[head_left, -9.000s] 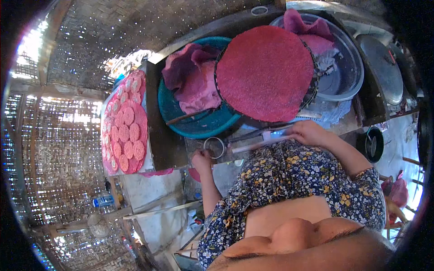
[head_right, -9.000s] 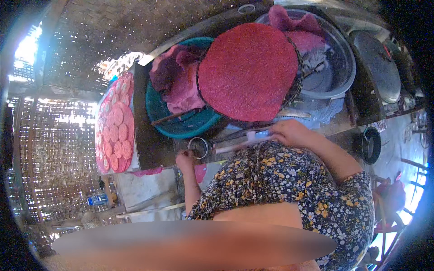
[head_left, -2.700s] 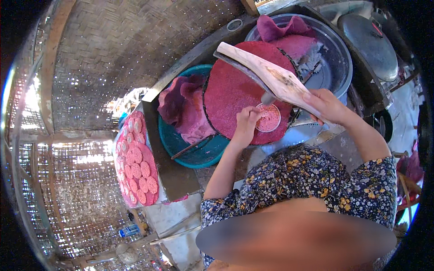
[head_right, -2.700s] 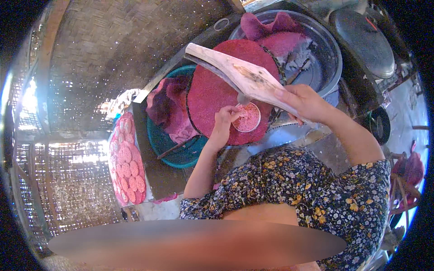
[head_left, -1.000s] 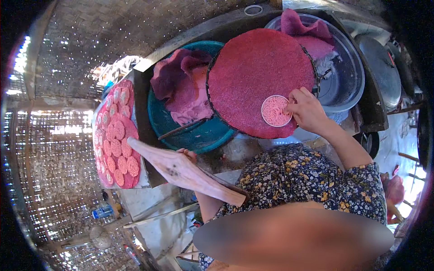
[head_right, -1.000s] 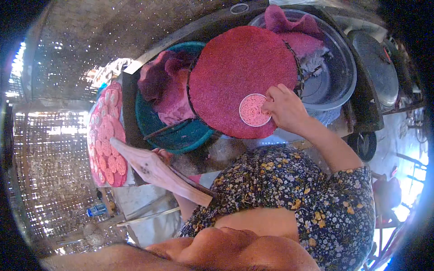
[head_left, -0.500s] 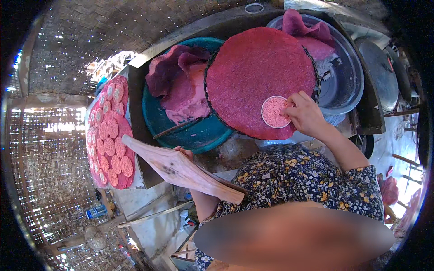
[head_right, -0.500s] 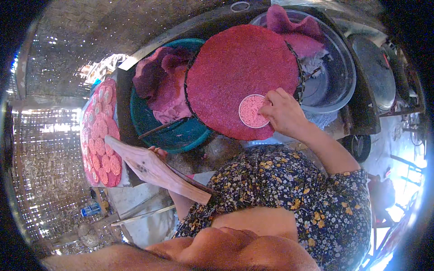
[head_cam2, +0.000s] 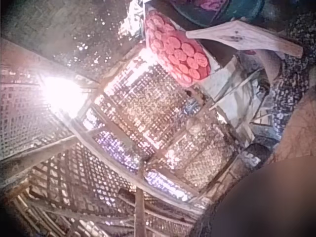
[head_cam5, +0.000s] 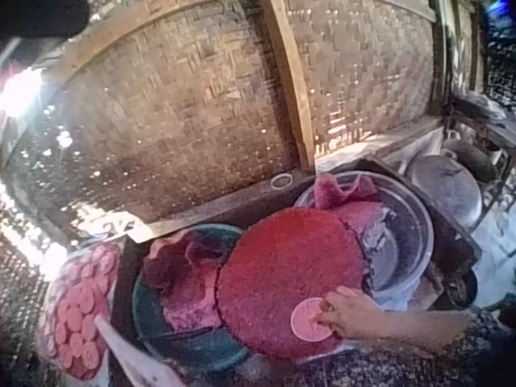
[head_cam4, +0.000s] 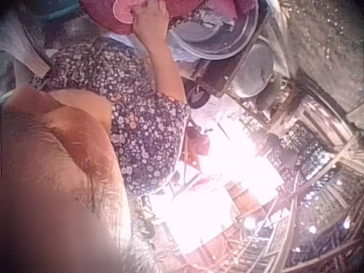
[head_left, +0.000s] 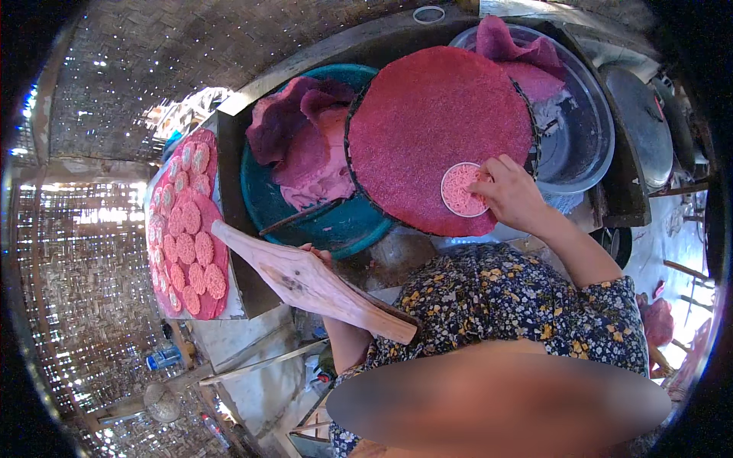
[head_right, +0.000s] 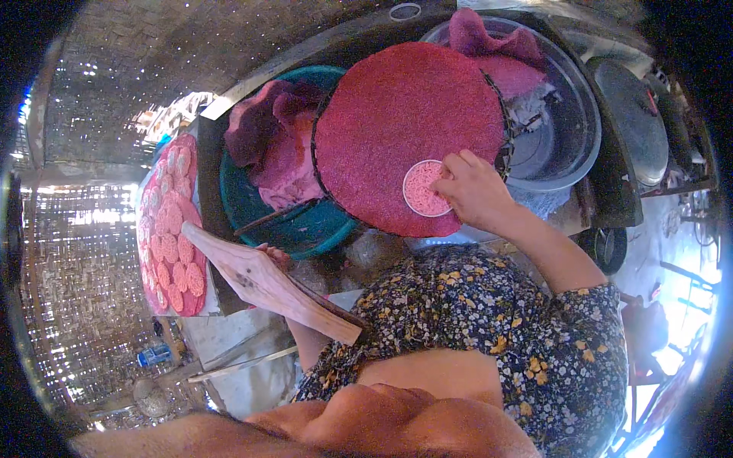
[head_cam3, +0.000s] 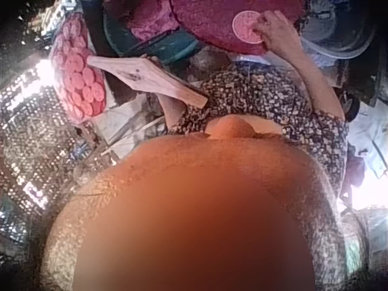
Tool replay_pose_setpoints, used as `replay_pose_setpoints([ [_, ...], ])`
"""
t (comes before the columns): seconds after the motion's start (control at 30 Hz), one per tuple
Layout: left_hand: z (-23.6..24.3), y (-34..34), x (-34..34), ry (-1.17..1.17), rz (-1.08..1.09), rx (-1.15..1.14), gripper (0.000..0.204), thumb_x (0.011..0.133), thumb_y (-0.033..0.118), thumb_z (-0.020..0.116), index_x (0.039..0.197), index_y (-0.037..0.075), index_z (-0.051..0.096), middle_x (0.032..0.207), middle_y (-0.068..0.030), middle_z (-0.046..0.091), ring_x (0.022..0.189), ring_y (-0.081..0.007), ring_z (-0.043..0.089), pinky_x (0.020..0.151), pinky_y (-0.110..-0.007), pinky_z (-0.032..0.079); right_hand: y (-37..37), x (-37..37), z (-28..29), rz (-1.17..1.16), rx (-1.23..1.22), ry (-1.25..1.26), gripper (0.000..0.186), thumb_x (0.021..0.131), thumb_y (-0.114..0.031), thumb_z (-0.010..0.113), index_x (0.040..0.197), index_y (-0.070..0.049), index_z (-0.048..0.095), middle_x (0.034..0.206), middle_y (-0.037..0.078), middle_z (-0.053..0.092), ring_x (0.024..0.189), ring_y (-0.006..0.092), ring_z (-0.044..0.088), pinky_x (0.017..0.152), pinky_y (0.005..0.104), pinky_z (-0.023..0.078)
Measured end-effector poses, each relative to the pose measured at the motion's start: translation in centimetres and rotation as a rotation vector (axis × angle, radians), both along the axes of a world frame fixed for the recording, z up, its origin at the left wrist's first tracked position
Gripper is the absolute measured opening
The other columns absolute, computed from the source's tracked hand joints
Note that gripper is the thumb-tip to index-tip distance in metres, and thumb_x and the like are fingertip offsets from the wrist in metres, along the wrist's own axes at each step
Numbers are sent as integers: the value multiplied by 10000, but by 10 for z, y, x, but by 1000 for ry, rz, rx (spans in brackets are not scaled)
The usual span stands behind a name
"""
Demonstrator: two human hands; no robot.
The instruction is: The person uses a wooden press to form pink dough into circular, patterned cakes. They scoop dough from a green basin, place it into the press, and then eject the formed cakes onto a red mat. The process is repeated continuously to create a stack of finished cakes.
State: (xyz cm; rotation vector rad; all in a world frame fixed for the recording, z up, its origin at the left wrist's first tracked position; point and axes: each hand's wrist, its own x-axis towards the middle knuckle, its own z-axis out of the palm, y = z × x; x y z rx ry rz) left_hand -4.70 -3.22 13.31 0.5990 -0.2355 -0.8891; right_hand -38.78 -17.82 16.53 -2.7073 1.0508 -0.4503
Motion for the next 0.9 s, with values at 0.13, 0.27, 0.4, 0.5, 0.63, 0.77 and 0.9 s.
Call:
replay_pose_setpoints([
  [0.13,-8,1,2,21,84,58,392,856,266,486,994,-100,514,775,-201,556,645,-294,551,623,-397,482,1,-4,1,-4,20,-4,141,675,-115,574,805,-129,626,872,87,497,854,265,487,722,373,446],
  [0.27,-6,1,7,-41,64,161,376,851,257,489,991,-91,524,785,-194,561,658,-293,551,648,-405,475,1,-7,0,-29,31,-10,128,688,-121,574,803,-134,627,874,87,497,870,266,487,728,377,442],
  [0.4,-92,31,74,449,-129,49,376,847,252,494,1023,-80,515,810,-170,575,695,-287,555,683,-428,459,3,-1,3,-22,73,-5,136,698,-117,577,821,-139,629,878,83,499,880,265,486,727,378,439],
  [0.5,-90,24,69,261,-212,-45,402,843,267,499,1051,-78,501,824,-160,581,724,-279,556,702,-442,443,1,-6,1,-15,44,11,138,700,-116,576,825,-141,631,867,78,496,877,261,485,723,380,439],
  [0.63,-55,11,41,-83,-192,-76,393,858,271,474,1084,-51,488,877,-154,580,758,-259,557,705,-420,436,4,-4,5,-25,38,-11,122,696,-114,578,802,-139,633,858,79,498,862,264,488,719,381,440],
  [0.77,-40,11,24,-34,-51,69,403,852,277,483,1076,-57,492,857,-154,579,730,-260,547,681,-418,430,1,-8,2,-5,42,-72,104,693,-111,582,785,-122,629,844,84,495,840,273,490,717,377,441],
  [0.9,-33,8,20,-19,4,109,412,845,283,493,1069,-64,496,837,-155,578,703,-261,537,656,-416,424,-9,-11,12,-188,48,-230,83,707,-136,593,767,-86,621,823,98,498,828,287,494,713,381,443],
])
